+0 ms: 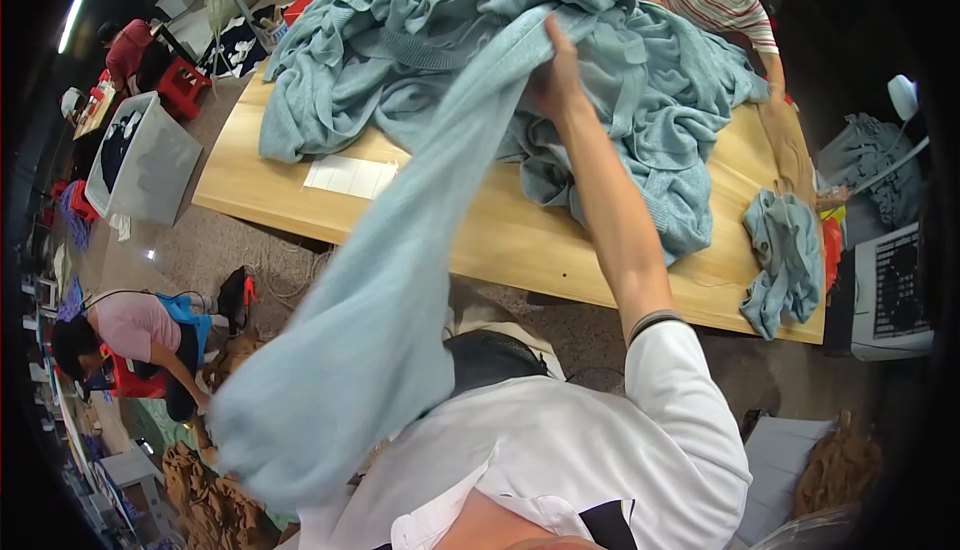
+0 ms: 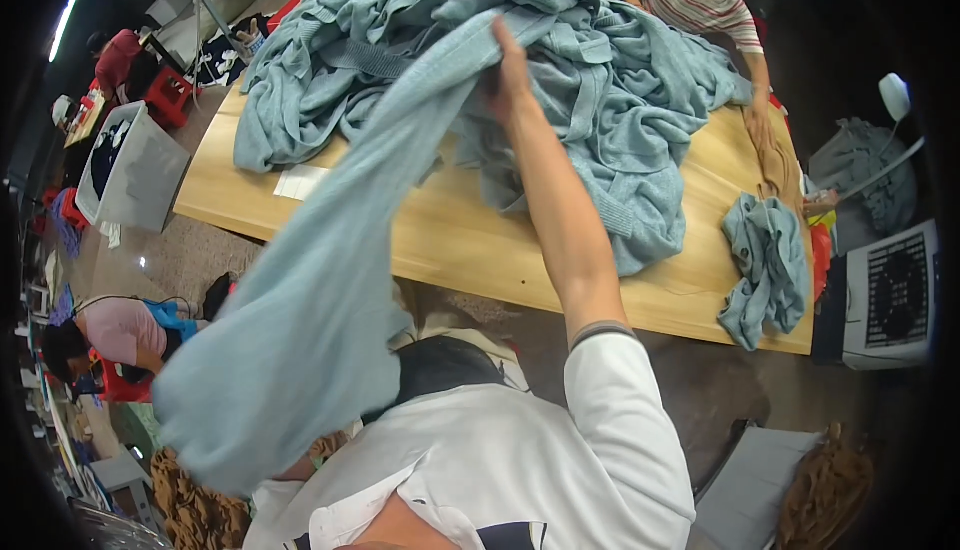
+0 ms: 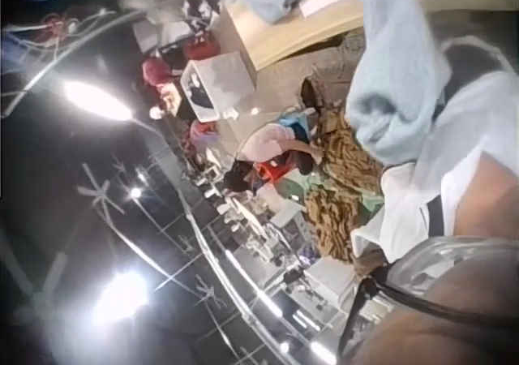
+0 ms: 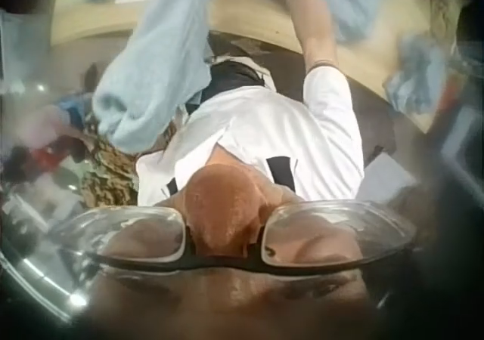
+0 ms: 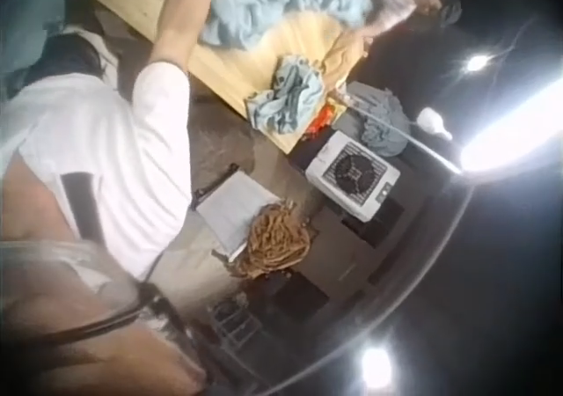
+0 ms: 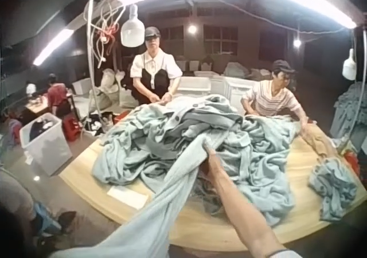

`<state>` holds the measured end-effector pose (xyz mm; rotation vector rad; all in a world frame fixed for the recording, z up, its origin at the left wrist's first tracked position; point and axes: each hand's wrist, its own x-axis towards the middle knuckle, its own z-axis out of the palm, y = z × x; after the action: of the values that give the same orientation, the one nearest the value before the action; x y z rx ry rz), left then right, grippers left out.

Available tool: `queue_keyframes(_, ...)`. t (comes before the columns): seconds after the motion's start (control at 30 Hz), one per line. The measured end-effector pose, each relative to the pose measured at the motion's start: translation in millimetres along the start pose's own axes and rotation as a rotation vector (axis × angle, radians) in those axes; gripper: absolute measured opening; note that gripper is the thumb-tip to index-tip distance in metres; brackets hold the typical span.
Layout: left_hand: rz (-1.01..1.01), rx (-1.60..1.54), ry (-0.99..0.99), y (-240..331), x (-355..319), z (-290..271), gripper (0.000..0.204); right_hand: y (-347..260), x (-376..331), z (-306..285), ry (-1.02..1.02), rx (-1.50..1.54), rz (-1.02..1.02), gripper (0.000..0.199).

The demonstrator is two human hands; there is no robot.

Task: Buttoning a light blue knitted cardigan on a workbench in a factory setting.

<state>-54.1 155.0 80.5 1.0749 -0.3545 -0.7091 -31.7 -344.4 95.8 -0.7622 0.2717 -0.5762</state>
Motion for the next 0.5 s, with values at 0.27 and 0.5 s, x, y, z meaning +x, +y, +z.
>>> queue_keyframes(0.27,0.303,0.091,0.421,53,317,169,0.058,25,7,94,-0.114,-0.106,0.242,0.046)
queue_keyframes(0.5,0.416,0.205,0.665,47,-31,8,0.058,43,-71,17,0.06,-0.633,0.295,0.057)
